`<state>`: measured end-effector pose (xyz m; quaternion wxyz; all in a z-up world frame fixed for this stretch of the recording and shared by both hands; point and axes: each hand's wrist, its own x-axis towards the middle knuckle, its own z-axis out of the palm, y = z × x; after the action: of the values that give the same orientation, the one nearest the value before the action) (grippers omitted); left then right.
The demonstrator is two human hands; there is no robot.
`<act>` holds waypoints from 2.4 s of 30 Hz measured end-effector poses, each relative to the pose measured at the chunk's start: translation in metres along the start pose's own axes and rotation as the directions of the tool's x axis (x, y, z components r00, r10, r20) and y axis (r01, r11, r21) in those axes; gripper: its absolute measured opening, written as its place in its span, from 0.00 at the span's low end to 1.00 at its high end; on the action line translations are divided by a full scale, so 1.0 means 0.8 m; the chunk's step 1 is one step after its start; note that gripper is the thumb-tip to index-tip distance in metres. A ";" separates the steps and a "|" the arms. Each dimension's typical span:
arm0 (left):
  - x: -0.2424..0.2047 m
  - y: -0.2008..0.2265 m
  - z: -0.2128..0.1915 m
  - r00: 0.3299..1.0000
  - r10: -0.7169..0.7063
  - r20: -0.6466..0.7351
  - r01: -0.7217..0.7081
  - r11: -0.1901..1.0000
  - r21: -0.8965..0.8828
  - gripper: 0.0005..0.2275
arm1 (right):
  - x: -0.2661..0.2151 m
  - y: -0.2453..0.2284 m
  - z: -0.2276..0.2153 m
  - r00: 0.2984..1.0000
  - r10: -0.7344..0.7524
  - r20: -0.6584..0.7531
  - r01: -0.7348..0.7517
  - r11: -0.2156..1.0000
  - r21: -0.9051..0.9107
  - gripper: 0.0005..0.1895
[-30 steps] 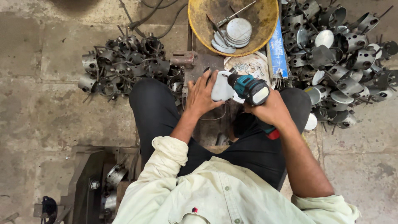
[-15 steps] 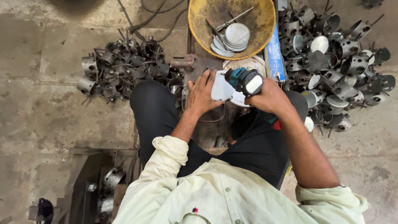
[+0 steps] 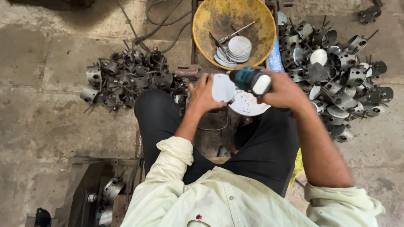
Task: The person sits on the floor and uses a cordless drill to fasten white circular discs onto cylindrical metal parts. They pick up parts from a pile, align the discs, and drill them into place, occasionally wiping the discs with a cloth.
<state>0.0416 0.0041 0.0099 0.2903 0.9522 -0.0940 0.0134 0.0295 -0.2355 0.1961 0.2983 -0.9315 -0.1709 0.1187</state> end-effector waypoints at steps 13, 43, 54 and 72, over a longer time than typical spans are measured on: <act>-0.030 0.050 -0.009 0.854 0.279 -0.440 -0.281 0.958 0.063 0.39 | -0.052 0.146 0.152 0.588 0.703 -0.400 0.388 0.188 0.902 0.20; -0.044 0.096 0.112 0.932 0.265 -0.246 -0.329 0.903 -0.275 0.08 | -0.060 0.168 0.167 0.651 0.618 -0.442 0.413 0.201 0.888 0.22; -0.069 -0.020 0.057 0.908 -0.387 0.158 0.085 -0.200 -0.976 0.11 | -0.130 0.066 0.275 0.905 0.408 -0.116 0.089 0.083 0.992 0.27; -0.075 0.000 0.072 0.905 -0.323 0.276 0.112 -0.445 -0.889 0.06 | -0.132 0.078 0.319 0.966 0.209 0.153 -0.099 -0.249 0.963 0.26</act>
<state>-0.0192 -0.0177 -0.0428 0.9453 0.2775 0.1566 -0.0699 -0.1344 -0.1925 -0.0312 0.9002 -0.3630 0.1160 0.2105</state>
